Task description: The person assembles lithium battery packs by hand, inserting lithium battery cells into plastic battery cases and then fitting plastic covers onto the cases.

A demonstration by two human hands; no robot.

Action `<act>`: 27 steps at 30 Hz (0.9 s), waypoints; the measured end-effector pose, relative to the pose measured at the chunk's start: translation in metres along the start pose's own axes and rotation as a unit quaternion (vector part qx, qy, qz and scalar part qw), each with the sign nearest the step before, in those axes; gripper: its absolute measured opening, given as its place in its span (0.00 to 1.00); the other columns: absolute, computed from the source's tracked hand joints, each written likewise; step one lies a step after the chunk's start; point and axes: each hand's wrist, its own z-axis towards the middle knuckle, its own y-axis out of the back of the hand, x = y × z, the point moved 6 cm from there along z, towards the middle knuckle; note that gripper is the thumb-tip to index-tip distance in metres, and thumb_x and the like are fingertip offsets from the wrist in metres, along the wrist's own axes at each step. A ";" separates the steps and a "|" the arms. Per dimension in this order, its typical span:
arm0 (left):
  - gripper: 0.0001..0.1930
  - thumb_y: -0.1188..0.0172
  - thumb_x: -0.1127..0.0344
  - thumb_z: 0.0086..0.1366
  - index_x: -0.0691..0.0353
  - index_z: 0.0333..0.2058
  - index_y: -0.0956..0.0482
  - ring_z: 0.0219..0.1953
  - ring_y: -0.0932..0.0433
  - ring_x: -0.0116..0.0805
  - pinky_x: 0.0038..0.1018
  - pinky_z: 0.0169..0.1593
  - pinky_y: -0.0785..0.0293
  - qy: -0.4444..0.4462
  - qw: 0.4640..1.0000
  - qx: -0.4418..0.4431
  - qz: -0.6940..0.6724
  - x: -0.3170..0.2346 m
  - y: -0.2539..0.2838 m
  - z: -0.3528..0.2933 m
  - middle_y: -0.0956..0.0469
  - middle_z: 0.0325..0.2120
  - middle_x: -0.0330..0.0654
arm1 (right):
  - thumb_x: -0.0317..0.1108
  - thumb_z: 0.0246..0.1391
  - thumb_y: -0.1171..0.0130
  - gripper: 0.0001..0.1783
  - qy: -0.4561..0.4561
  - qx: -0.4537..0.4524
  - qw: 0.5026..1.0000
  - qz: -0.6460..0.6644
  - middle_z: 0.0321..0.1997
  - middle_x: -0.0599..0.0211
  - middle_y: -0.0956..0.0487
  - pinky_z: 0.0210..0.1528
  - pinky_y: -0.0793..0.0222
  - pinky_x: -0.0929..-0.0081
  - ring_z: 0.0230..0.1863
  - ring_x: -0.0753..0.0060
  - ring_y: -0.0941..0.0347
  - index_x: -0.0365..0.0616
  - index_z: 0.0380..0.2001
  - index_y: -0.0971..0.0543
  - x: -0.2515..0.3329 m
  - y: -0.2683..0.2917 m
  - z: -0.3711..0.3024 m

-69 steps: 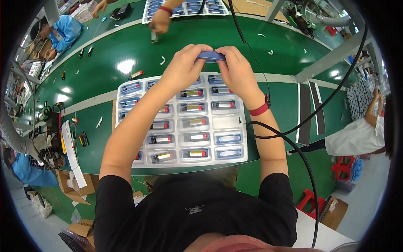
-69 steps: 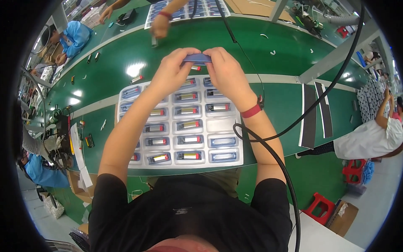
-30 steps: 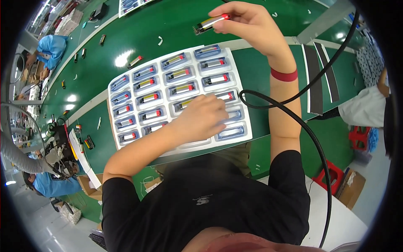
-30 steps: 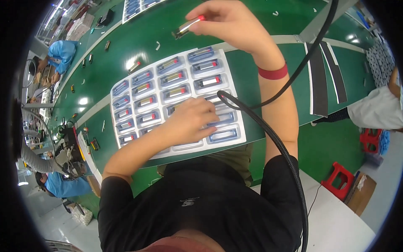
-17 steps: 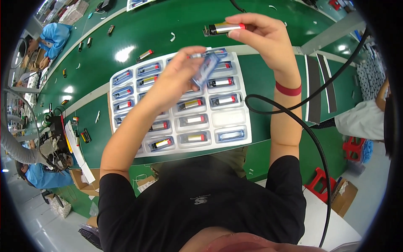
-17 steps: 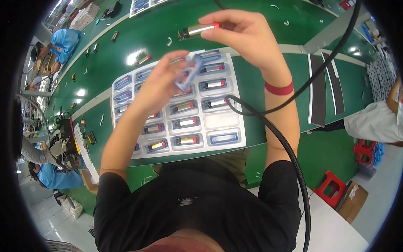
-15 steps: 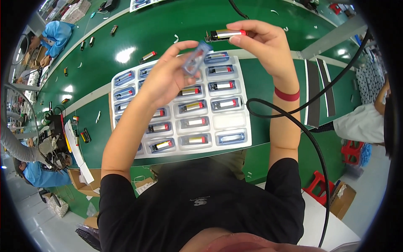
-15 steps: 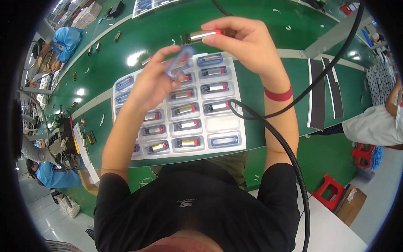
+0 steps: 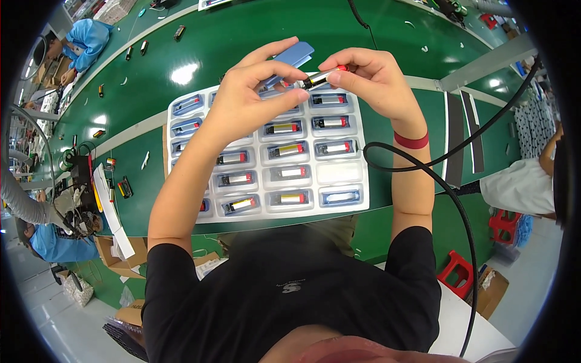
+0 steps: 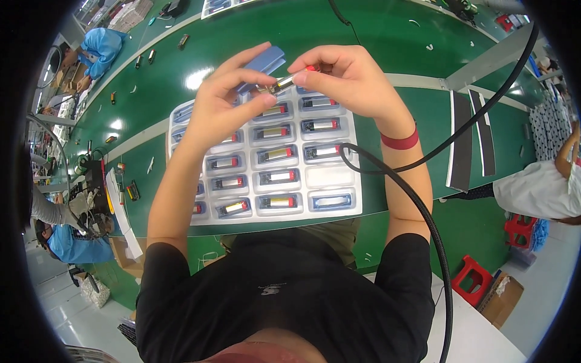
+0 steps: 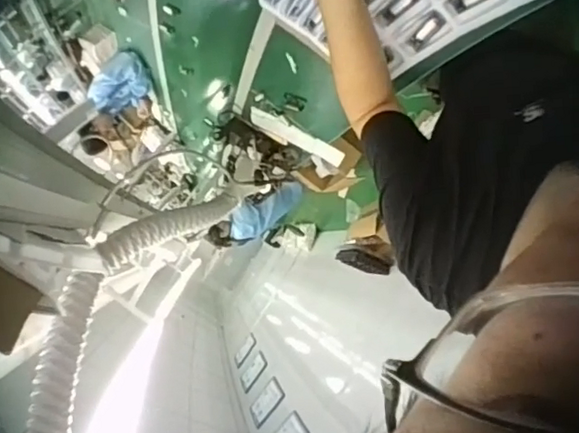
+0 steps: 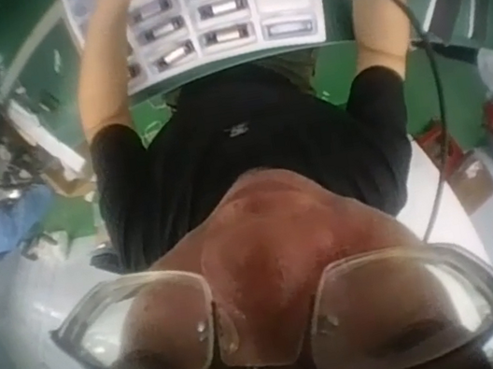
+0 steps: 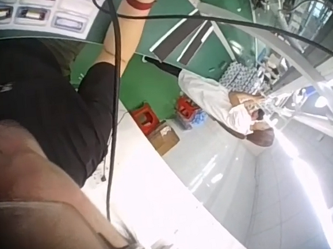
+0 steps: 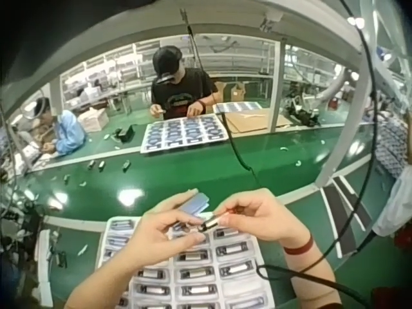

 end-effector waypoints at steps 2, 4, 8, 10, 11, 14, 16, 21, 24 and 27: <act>0.11 0.24 0.69 0.58 0.63 0.40 0.12 0.48 0.18 0.32 0.30 0.51 0.22 -0.010 1.000 0.009 0.007 0.000 -0.001 0.000 0.27 0.65 0.56 | 0.31 0.63 0.33 0.09 -0.008 0.023 1.000 0.012 0.31 0.76 0.17 0.28 0.35 0.86 0.31 0.90 0.28 0.39 0.45 0.14 0.001 -0.001 0.000; 0.10 0.25 0.69 0.60 0.63 0.40 0.12 0.49 0.18 0.33 0.29 0.51 0.22 -0.002 1.000 0.014 -0.016 0.005 -0.002 -0.002 0.27 0.65 0.55 | 0.29 0.63 0.33 0.09 0.016 0.031 0.999 0.009 0.32 0.75 0.17 0.31 0.32 0.85 0.32 0.88 0.27 0.39 0.45 0.13 0.003 -0.005 0.000; 0.06 0.28 0.72 0.63 0.64 0.38 0.12 0.55 0.19 0.36 0.28 0.51 0.22 0.065 0.993 0.018 -0.095 0.011 -0.004 -0.005 0.27 0.64 0.55 | 0.26 0.61 0.33 0.09 0.052 0.045 0.997 -0.034 0.37 0.70 0.15 0.40 0.27 0.81 0.36 0.83 0.24 0.37 0.45 0.13 0.010 -0.010 -0.001; 0.06 0.30 0.72 0.65 0.64 0.40 0.13 0.55 0.19 0.36 0.28 0.51 0.21 0.075 0.992 0.026 -0.093 0.014 -0.005 -0.006 0.26 0.63 0.54 | 0.27 0.61 0.32 0.09 0.057 0.045 0.997 -0.037 0.39 0.69 0.15 0.40 0.26 0.81 0.37 0.82 0.23 0.37 0.44 0.13 0.010 -0.010 -0.001; 0.06 0.33 0.72 0.67 0.65 0.42 0.14 0.54 0.19 0.35 0.28 0.50 0.21 0.086 0.991 0.033 -0.092 0.017 -0.006 -0.008 0.25 0.61 0.52 | 0.27 0.61 0.32 0.09 0.062 0.044 0.996 -0.041 0.40 0.68 0.15 0.40 0.26 0.81 0.37 0.82 0.23 0.37 0.44 0.13 0.010 -0.010 -0.002; 0.11 0.41 0.70 0.73 0.65 0.51 0.18 0.49 0.21 0.33 0.28 0.47 0.23 0.183 0.940 0.020 -0.288 0.038 -0.015 -0.013 0.24 0.57 0.48 | 0.27 0.60 0.32 0.11 0.061 0.019 0.996 -0.059 0.42 0.67 0.14 0.43 0.24 0.79 0.40 0.79 0.20 0.38 0.46 0.13 0.015 -0.007 -0.001; 0.13 0.46 0.69 0.75 0.65 0.55 0.22 0.46 0.22 0.32 0.28 0.47 0.24 0.186 0.916 0.015 -0.356 0.030 -0.018 -0.012 0.25 0.55 0.46 | 0.27 0.59 0.31 0.12 0.077 -0.003 0.995 -0.064 0.42 0.67 0.14 0.44 0.23 0.78 0.41 0.78 0.19 0.38 0.46 0.14 0.015 -0.005 0.000; 0.22 0.54 0.60 0.79 0.68 0.63 0.29 0.43 0.25 0.31 0.28 0.47 0.25 0.208 0.840 0.034 -0.500 0.019 -0.024 -0.010 0.26 0.52 0.43 | 0.26 0.55 0.29 0.14 0.188 -0.054 0.958 -0.209 0.44 0.62 0.13 0.46 0.22 0.71 0.43 0.67 0.17 0.39 0.46 0.15 0.027 -0.013 -0.002; 0.29 0.59 0.50 0.81 0.70 0.65 0.30 0.41 0.28 0.31 0.28 0.46 0.27 0.203 0.846 0.037 -0.492 0.022 -0.020 -0.010 0.25 0.53 0.44 | 0.26 0.50 0.27 0.16 0.246 -0.043 0.929 -0.273 0.43 0.63 0.13 0.43 0.25 0.69 0.40 0.64 0.22 0.42 0.44 0.14 0.039 -0.025 0.000; 0.33 0.62 0.44 0.81 0.70 0.65 0.30 0.40 0.30 0.30 0.28 0.47 0.28 0.218 0.861 0.033 -0.458 0.022 -0.020 -0.011 0.25 0.55 0.44 | 0.26 0.48 0.26 0.16 0.292 -0.040 0.898 -0.327 0.45 0.64 0.15 0.41 0.26 0.70 0.41 0.63 0.24 0.43 0.42 0.15 0.040 -0.030 0.000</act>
